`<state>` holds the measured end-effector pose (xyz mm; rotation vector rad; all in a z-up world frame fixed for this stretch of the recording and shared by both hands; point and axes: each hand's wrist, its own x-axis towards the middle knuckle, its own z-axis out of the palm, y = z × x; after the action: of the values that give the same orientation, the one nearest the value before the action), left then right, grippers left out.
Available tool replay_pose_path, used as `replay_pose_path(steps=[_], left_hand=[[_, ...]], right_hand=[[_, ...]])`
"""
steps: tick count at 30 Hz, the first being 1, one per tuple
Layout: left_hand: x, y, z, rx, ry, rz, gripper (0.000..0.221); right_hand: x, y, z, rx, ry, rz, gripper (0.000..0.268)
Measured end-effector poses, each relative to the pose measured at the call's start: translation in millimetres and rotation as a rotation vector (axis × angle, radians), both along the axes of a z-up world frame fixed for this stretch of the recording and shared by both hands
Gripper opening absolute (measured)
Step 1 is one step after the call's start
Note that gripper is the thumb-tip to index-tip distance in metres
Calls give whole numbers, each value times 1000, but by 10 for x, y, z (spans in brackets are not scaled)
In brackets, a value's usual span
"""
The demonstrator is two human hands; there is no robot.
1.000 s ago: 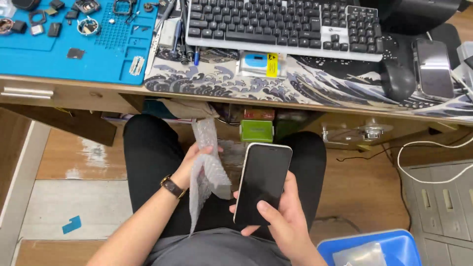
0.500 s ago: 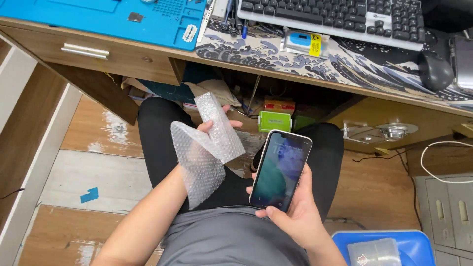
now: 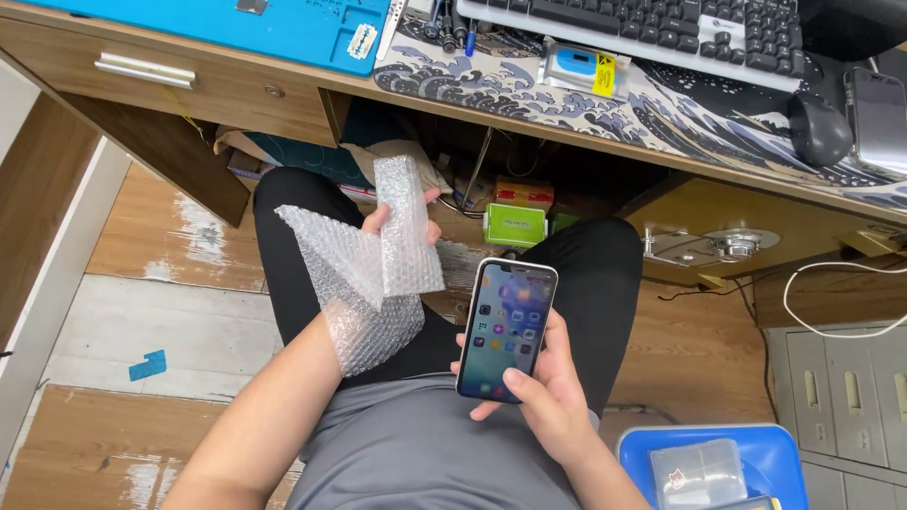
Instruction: Repairing a mobile phone by prying the casing and wrapping components in bubble wrap at a workbench.
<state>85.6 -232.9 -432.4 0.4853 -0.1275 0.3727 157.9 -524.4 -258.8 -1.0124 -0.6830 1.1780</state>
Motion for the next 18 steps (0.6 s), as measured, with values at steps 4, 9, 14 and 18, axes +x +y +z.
replay_pose_path(steps=[4, 9, 14, 18], left_hand=[[29, 43, -83, -16, -85, -67, 83], [9, 0, 21, 2, -19, -27, 83], [12, -15, 45, 1, 7, -23, 85], [-5, -13, 71, 45, 59, 4, 86]], right_hand=[[-9, -5, 0, 14, 58, -3, 74], [-4, -16, 26, -24, 58, -17, 70], [-64, 13, 64, 2, -34, -155, 61], [-46, -10, 19, 17, -59, -163, 62]])
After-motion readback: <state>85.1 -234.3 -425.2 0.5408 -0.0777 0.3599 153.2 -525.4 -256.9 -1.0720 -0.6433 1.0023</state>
